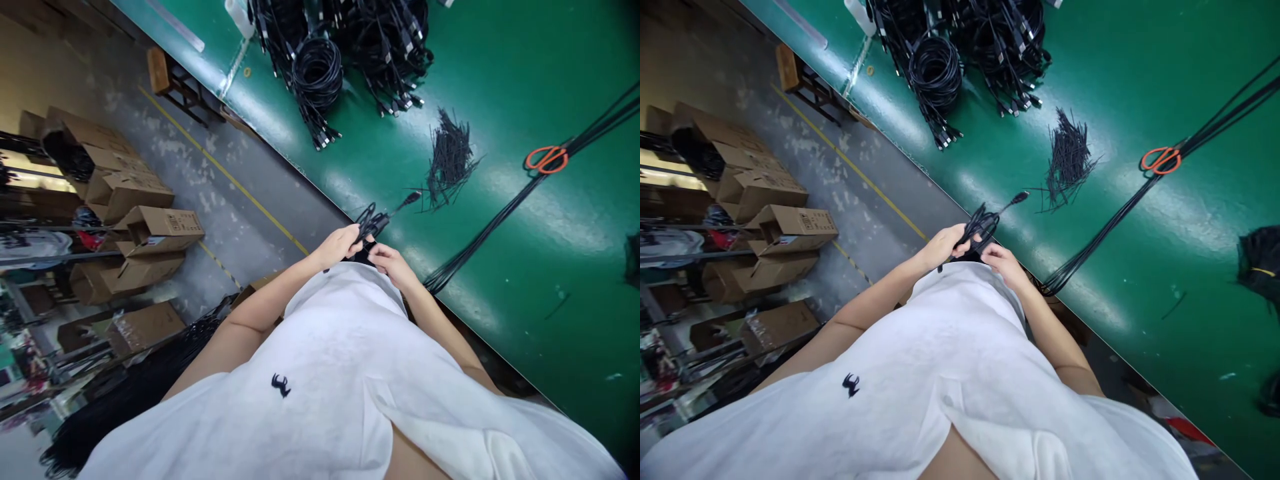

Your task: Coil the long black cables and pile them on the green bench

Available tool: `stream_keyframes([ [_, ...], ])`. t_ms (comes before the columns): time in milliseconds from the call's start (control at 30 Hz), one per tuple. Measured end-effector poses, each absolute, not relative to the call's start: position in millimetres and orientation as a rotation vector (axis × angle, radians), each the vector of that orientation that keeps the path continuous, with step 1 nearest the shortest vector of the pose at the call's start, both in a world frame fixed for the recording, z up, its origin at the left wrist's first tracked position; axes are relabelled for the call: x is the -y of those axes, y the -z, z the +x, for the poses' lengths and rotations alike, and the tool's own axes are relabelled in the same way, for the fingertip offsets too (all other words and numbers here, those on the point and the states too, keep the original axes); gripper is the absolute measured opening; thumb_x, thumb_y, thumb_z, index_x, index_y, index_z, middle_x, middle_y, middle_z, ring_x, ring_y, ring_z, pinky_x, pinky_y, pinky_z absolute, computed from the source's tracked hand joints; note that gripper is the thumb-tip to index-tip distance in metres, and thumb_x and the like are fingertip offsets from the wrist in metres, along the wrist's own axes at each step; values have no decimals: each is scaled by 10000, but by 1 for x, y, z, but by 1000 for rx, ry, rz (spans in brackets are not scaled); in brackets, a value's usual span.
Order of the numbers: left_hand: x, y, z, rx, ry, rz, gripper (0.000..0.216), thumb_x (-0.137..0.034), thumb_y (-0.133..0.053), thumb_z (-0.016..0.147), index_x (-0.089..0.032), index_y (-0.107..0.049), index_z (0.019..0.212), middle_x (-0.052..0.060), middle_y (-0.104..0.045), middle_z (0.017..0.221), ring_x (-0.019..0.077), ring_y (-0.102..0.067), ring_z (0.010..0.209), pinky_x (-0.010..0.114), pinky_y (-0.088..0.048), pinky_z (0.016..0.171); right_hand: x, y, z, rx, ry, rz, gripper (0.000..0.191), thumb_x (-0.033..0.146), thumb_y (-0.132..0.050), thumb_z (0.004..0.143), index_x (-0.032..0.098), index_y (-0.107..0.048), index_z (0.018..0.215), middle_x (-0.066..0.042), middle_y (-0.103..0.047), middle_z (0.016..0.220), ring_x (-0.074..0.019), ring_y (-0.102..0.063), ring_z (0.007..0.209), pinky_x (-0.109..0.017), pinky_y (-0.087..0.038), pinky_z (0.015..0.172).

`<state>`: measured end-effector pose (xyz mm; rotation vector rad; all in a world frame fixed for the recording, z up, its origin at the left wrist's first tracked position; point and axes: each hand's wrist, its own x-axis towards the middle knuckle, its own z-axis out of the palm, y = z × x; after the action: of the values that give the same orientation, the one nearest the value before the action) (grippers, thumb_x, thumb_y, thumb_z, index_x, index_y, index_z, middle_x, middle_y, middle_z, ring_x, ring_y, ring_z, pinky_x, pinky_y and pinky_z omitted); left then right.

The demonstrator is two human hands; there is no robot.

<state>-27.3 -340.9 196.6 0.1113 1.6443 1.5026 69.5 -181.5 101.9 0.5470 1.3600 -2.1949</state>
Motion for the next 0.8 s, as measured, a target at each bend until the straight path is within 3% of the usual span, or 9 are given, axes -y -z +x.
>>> stream_keyframes([
  [100, 341, -195, -20, -1599, -1481, 80, 377, -497, -572, 933, -166, -514, 761, -37, -468, 591, 68, -376, 502, 218, -324, 511, 208, -114, 47, -1262, 2364, 583, 293, 351, -749, 596, 201, -500, 636, 69, -364, 549, -55, -198, 490, -239, -135, 481],
  [233, 350, -185, -12, -1475, -1668, -40, 416, -561, -636, 877, -184, -476, 807, -69, -435, 569, 52, -324, 464, 198, -292, 484, 208, -116, 31, -1296, 2411, 590, 266, 359, -756, 599, 182, -608, 732, 49, -465, 598, -57, -257, 499, -242, -143, 484],
  [333, 359, -177, -10, -1468, -1712, -90, 435, -552, -644, 868, -170, -537, 1047, -80, -450, 589, 54, -327, 460, 202, -287, 491, 211, -113, 33, -1281, 2382, 554, 281, 382, -754, 614, 189, -606, 755, 51, -478, 610, -56, -249, 488, -241, -133, 479],
  [433, 367, -172, -10, -1690, -1643, -32, 516, -441, -597, 917, -161, -499, 1338, -78, -479, 611, 76, -393, 499, 216, -340, 547, 219, -113, 39, -1302, 2304, 501, 251, 371, -720, 633, 212, -538, 701, 78, -356, 543, -64, -190, 472, -243, -116, 472],
  [533, 376, -167, -10, -1964, -1507, 84, 509, -304, -578, 923, -168, -514, 1409, -58, -552, 658, 98, -468, 576, 219, -394, 635, 225, -120, 48, -1698, 2198, 398, 181, 335, -611, 736, 225, -482, 672, 53, -356, 562, -102, -273, 504, -256, -218, 494],
  [667, 383, -161, -7, -2063, -1463, 203, 436, -203, -624, 865, -181, -630, 1300, 16, -678, 849, 146, -587, 780, 231, -438, 755, 227, -140, 55, -2787, 1550, -47, 173, 241, -474, 881, 212, -548, 728, -75, -624, 935, -197, -522, 822, -342, -381, 721],
  [733, 385, -161, -6, -2014, -1497, 239, 344, -202, -646, 846, -177, -689, 1186, 49, -699, 921, 171, -603, 843, 239, -446, 763, 224, -149, 52, -3030, 1131, -443, 212, 205, -434, 926, 203, -608, 805, -119, -634, 1167, -238, -535, 1010, -376, -378, 827],
  [800, 388, -163, -6, -1921, -1483, 265, 254, -241, -649, 853, -172, -712, 1089, 31, -673, 810, 159, -571, 744, 230, -431, 688, 220, -156, 46, -3053, 837, -779, 251, 185, -409, 957, 188, -641, 863, -134, -628, 1222, -242, -529, 1050, -379, -361, 867],
])
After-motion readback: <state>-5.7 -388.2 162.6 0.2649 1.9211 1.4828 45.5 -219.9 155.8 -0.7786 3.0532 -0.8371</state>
